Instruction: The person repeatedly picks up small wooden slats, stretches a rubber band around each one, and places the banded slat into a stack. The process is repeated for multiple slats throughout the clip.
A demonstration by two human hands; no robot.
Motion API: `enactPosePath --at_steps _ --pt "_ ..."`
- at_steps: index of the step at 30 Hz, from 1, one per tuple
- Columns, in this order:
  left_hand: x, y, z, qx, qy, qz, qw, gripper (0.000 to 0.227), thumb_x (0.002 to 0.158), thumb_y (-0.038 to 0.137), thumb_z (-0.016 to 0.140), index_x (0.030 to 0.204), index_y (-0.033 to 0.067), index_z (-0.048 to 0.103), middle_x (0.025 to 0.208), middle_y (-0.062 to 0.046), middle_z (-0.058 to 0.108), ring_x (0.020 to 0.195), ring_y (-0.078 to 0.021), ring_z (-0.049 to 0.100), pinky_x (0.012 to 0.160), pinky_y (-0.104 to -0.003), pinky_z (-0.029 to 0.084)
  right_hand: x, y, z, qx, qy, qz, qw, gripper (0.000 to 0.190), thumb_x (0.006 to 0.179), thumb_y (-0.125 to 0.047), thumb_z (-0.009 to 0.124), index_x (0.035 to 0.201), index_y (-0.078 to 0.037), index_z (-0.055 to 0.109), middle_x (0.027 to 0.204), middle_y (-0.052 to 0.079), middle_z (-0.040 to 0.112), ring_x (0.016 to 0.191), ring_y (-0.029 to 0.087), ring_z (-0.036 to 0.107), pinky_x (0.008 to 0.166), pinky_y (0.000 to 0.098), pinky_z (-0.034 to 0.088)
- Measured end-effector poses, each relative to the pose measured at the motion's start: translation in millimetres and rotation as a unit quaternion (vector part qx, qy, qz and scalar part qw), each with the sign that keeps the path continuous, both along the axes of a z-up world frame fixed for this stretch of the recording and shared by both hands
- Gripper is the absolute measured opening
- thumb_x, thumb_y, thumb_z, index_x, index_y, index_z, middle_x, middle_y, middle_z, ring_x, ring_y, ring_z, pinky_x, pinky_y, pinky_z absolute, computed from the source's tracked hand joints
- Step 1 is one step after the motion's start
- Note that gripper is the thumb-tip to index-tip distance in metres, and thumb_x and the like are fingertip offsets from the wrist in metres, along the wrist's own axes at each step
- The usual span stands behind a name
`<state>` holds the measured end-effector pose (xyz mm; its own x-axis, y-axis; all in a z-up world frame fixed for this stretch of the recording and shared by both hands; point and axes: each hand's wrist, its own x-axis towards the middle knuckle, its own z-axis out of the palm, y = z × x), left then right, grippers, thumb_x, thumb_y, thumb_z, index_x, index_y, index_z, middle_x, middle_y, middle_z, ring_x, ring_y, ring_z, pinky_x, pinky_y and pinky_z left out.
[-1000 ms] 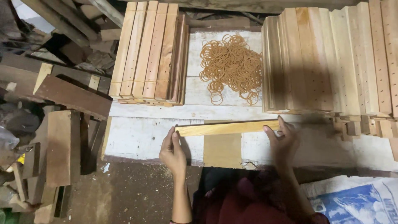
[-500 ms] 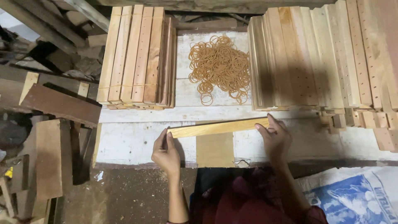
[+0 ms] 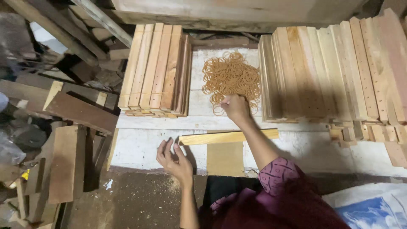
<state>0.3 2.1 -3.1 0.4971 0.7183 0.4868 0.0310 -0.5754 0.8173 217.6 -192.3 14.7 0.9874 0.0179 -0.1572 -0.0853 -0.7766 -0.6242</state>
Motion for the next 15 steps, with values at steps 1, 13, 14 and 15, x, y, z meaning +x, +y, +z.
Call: enactPosePath --at_steps 1,13,14,15 --pt "-1 1 3 0.003 -0.009 0.005 1.000 0.016 0.097 0.014 0.070 0.112 0.0103 0.074 0.125 -0.013 0.060 0.124 -0.0339 0.056 0.118 -0.050 0.036 2 2 -5 0.003 -0.009 0.005 1.000 0.015 0.083 -0.033 0.076 0.097 -0.030 0.082 0.098 0.002 0.079 0.101 0.032 0.074 0.083 0.0469 0.058" --pt "27 -55 72 -0.052 -0.008 -0.072 0.996 0.021 0.094 0.011 0.071 0.114 0.0113 0.076 0.116 -0.009 0.069 0.118 -0.0296 0.059 0.109 -0.049 0.043 -57 -23 64 0.059 -0.075 0.074 0.993 0.016 0.090 -0.026 0.073 0.101 -0.016 0.080 0.100 0.014 0.079 0.104 0.038 0.072 0.090 0.0524 0.056" --pt "29 -71 95 -0.089 0.021 -0.152 0.984 0.034 0.093 0.011 0.072 0.126 0.0043 0.067 0.127 -0.018 0.065 0.124 -0.0385 0.056 0.110 -0.053 0.042 -80 -31 83 0.156 -0.071 0.073 0.982 0.015 0.089 -0.016 0.072 0.102 -0.009 0.077 0.098 0.018 0.078 0.100 0.036 0.074 0.088 0.0495 0.056" --pt "32 -87 117 -0.125 0.050 -0.231 0.964 0.051 0.091 0.010 0.072 0.138 -0.0028 0.059 0.138 -0.027 0.060 0.130 -0.0475 0.054 0.111 -0.057 0.041 -103 -39 102 0.251 -0.067 0.072 0.963 0.016 0.088 -0.005 0.071 0.103 -0.002 0.075 0.095 0.022 0.078 0.096 0.034 0.075 0.086 0.0466 0.056"
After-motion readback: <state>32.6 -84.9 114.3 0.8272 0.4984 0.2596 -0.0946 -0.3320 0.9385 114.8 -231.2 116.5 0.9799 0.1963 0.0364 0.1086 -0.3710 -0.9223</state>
